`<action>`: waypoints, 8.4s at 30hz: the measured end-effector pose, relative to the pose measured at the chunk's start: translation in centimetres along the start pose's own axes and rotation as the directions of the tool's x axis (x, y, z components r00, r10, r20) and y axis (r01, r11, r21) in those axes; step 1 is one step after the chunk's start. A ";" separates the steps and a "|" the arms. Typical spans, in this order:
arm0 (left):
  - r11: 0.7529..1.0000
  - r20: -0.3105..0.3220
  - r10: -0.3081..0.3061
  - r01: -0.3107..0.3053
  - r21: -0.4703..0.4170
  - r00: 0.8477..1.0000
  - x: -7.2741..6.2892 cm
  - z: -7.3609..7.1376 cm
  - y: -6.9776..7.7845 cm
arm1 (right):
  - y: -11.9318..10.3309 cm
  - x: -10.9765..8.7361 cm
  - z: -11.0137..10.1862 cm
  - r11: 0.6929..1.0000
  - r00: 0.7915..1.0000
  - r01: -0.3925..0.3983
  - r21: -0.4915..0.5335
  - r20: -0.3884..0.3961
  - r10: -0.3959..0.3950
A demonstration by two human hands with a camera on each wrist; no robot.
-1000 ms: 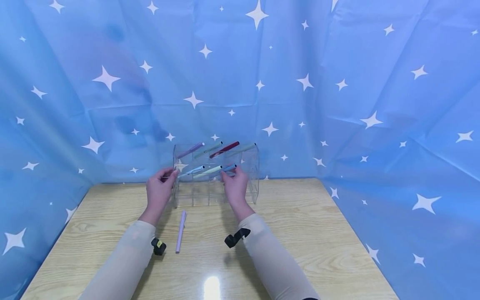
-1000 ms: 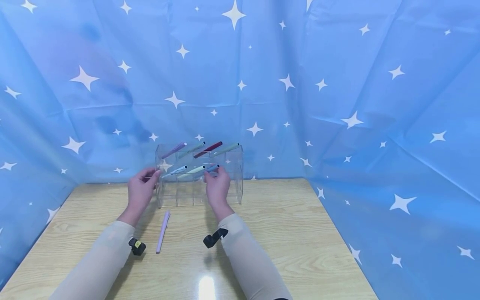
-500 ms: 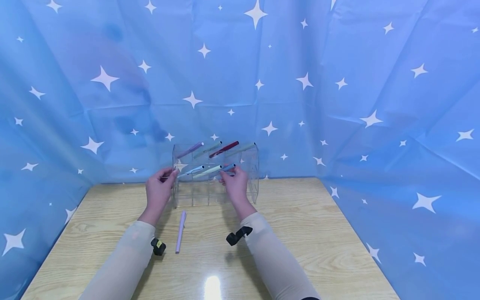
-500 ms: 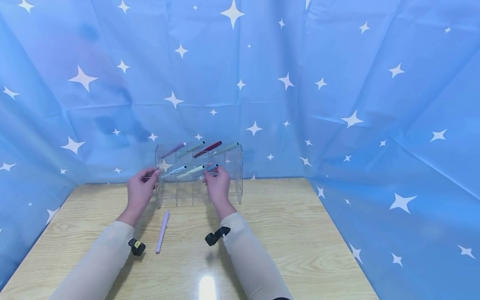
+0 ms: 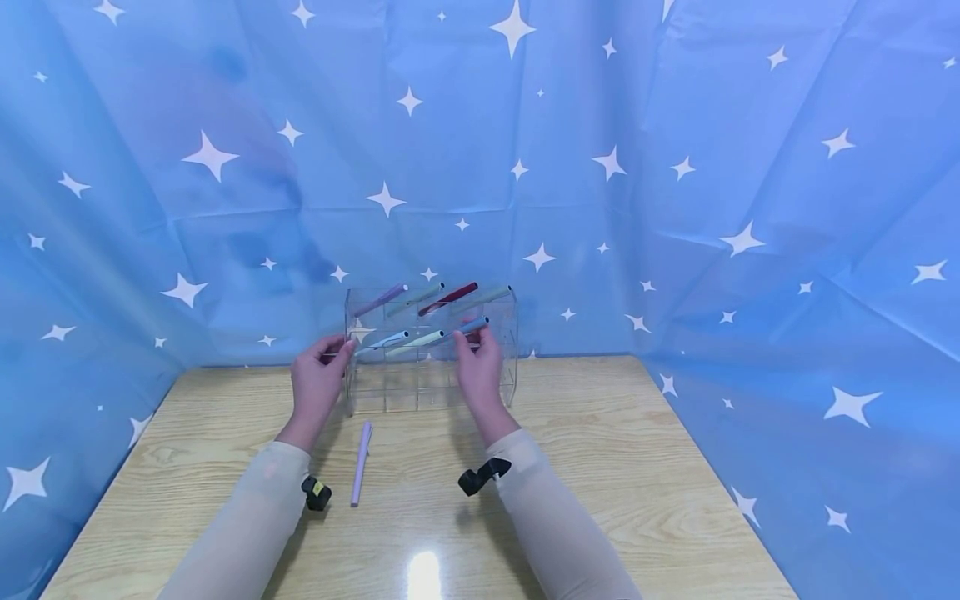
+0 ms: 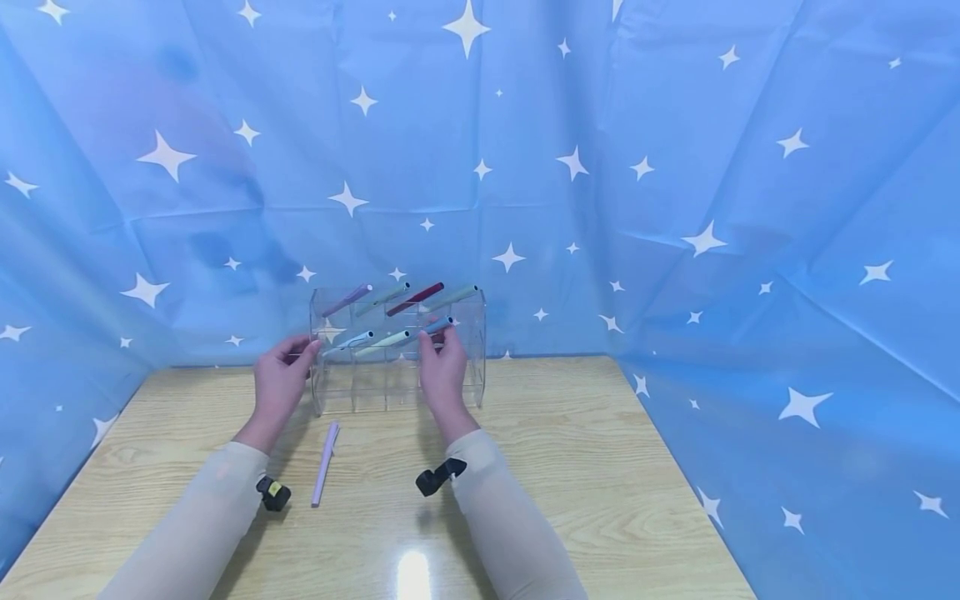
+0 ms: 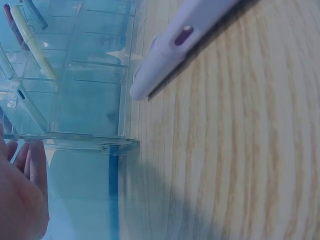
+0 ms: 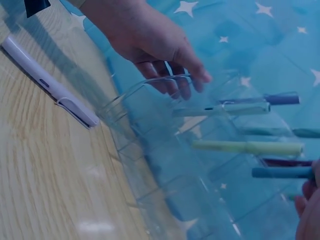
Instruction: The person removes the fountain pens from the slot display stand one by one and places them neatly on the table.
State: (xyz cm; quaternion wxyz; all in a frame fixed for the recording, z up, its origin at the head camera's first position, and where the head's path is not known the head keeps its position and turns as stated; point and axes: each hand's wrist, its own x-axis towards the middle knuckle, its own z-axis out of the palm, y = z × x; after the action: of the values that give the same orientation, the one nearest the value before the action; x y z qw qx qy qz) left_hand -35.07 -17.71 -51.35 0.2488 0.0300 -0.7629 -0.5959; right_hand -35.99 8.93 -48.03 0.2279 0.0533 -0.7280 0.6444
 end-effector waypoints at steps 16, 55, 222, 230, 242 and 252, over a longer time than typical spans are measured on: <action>1.000 -0.003 0.015 -0.015 0.002 1.000 0.1 0.1 -0.4 | -1.4 0.2 -3.1 0.993 0.995 -0.023 0.116 0.104 0.011; 1.000 0.019 0.002 -0.002 0.016 1.000 0.0 -0.1 0.0 | -0.4 -2.2 -5.3 0.941 0.945 -0.158 0.300 0.321 0.056; 1.000 0.034 0.005 -0.004 -0.002 0.999 0.3 -0.3 -0.2 | -1.3 -2.3 2.6 0.983 0.970 -0.181 -0.028 0.162 0.183; 1.000 0.037 -0.011 0.012 -0.011 0.999 0.2 -0.3 -0.2 | -0.8 -1.4 3.3 0.981 0.960 -0.188 0.046 0.218 0.174; 1.000 0.039 0.002 -0.002 -0.007 0.999 0.1 -0.2 -0.4 | -0.2 -0.7 3.7 0.976 0.948 -0.200 0.087 0.269 0.170; 1.000 0.026 -0.009 0.008 0.012 1.000 0.2 -0.1 -0.3 | 0.1 -0.4 4.0 0.966 0.941 -0.230 0.118 0.282 0.189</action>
State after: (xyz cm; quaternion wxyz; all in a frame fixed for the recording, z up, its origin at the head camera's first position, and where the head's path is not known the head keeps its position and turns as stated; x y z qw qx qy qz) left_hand -35.32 -17.95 -51.49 0.2361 0.0270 -0.7696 -0.5927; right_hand -36.74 4.99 -48.49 0.0527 0.0790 -0.7033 0.7045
